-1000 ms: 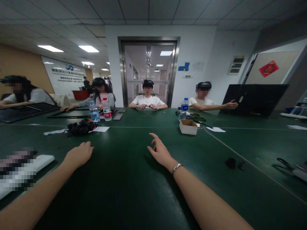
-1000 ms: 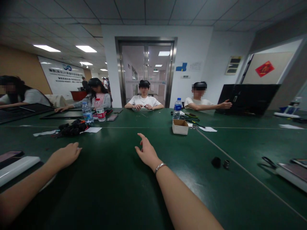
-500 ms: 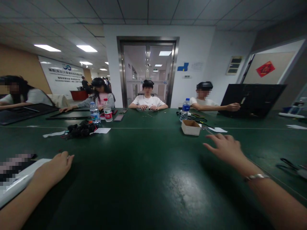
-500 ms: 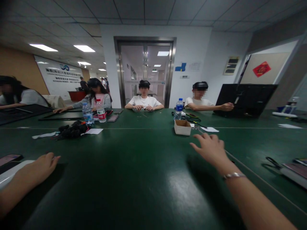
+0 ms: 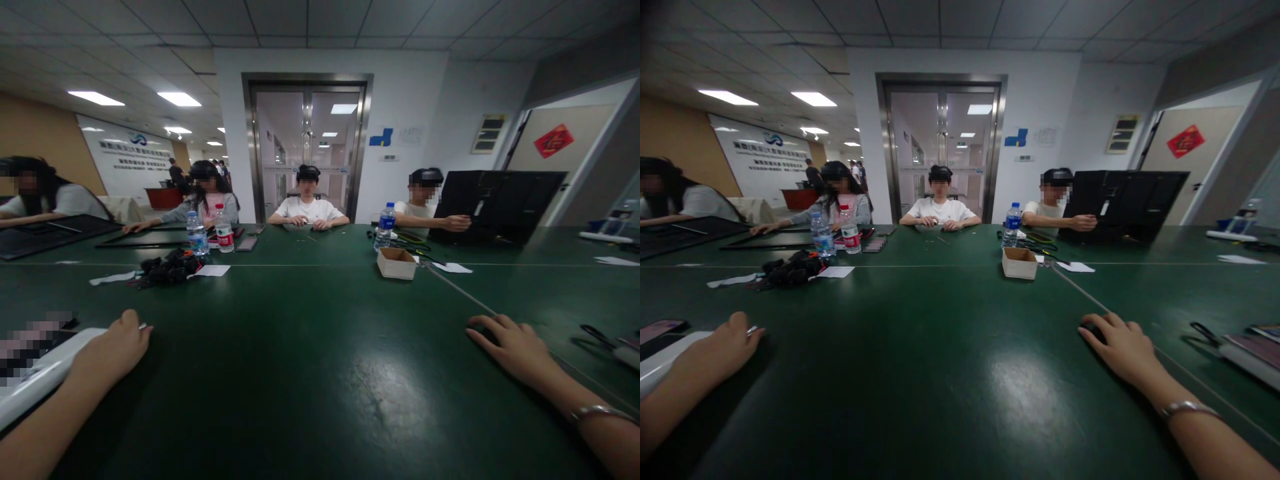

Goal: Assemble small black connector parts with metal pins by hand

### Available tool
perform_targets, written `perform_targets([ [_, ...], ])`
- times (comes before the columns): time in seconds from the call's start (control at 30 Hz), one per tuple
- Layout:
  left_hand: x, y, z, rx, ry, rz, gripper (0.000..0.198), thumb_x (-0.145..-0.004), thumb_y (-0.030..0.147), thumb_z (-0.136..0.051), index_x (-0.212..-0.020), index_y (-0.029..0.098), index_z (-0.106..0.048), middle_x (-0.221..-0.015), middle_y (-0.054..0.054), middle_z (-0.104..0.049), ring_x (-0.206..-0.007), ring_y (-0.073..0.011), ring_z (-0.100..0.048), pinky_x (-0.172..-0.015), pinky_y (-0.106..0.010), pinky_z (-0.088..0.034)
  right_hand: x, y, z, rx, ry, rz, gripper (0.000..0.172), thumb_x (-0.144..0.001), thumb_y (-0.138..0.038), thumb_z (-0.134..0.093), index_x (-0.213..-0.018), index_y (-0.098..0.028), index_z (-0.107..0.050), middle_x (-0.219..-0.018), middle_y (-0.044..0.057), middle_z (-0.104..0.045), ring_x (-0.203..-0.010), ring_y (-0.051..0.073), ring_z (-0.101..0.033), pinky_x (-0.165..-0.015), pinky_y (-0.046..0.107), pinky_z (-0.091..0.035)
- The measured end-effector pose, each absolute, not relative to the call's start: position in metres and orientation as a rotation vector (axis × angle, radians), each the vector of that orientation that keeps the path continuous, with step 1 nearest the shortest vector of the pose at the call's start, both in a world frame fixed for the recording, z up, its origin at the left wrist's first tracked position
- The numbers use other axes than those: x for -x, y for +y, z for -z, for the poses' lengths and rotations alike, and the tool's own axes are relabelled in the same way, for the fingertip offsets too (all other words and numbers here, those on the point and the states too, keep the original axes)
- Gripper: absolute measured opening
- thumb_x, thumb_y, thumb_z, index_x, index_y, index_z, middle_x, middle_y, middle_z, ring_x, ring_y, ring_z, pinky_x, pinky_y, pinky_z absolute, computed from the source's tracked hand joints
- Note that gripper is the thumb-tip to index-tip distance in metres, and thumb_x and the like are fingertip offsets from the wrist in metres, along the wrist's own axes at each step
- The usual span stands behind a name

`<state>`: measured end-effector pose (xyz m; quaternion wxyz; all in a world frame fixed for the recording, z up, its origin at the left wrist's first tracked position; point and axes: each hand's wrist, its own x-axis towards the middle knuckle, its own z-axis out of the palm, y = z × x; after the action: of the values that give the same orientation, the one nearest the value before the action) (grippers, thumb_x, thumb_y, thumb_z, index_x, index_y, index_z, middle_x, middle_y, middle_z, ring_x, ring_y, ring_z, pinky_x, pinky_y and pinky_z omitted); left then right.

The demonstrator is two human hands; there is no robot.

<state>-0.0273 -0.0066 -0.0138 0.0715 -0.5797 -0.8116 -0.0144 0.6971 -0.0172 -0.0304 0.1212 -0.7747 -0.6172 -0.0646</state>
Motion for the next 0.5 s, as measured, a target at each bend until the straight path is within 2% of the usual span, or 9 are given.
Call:
perform_targets([
  [0.1,0.028,-0.005,0.014,1.75,-2.488,0.055,0.056,-0.089,0.047,-0.018,-0.102,0.004,-0.052,-0.094,-0.024,-0.064,-0.085,-0.0356,-0.064,-0.069,-0.042,-0.046,-0.684,-0.019,0.025,2.221,-1.841,0.165,0.033,-0.084,-0.042,-0.045,-0.101,-0.022,-0.065,-0.107,0.02,-0.058,-0.092,0.026,-0.055,-0.083,0.041,-0.04],
  [0.17,0.03,-0.002,0.015,1.816,-2.46,0.019,0.054,-0.09,0.042,-0.015,-0.099,0.006,-0.054,-0.097,-0.023,-0.064,-0.09,-0.035,-0.064,-0.074,-0.043,-0.046,-0.67,-0.018,0.024,2.204,-1.88,0.165,0.031,-0.085,-0.041,-0.045,-0.1,-0.021,-0.064,-0.105,0.017,-0.058,-0.095,0.026,-0.055,-0.085,0.039,-0.039],
  [0.27,0.029,-0.003,0.015,1.869,-2.374,-0.018,0.051,-0.092,0.034,-0.011,-0.098,0.007,-0.054,-0.099,-0.022,-0.063,-0.093,-0.0347,-0.063,-0.075,-0.044,-0.046,-0.639,-0.008,0.026,2.178,-1.921,0.216,0.031,-0.085,-0.043,-0.046,-0.103,-0.024,-0.063,-0.104,0.011,-0.057,-0.093,0.026,-0.054,-0.083,0.038,-0.04],
  [0.5,0.014,-0.01,0.013,1.74,-2.346,0.019,0.057,-0.092,0.04,-0.008,-0.104,0.002,-0.049,-0.098,-0.025,-0.061,-0.086,-0.0352,-0.065,-0.069,-0.041,-0.047,-0.516,0.037,0.029,1.982,-2.035,0.153,0.031,-0.087,-0.043,-0.045,-0.106,-0.024,-0.061,-0.107,0.01,-0.054,-0.095,0.027,-0.048,-0.081,0.039,-0.039],
])
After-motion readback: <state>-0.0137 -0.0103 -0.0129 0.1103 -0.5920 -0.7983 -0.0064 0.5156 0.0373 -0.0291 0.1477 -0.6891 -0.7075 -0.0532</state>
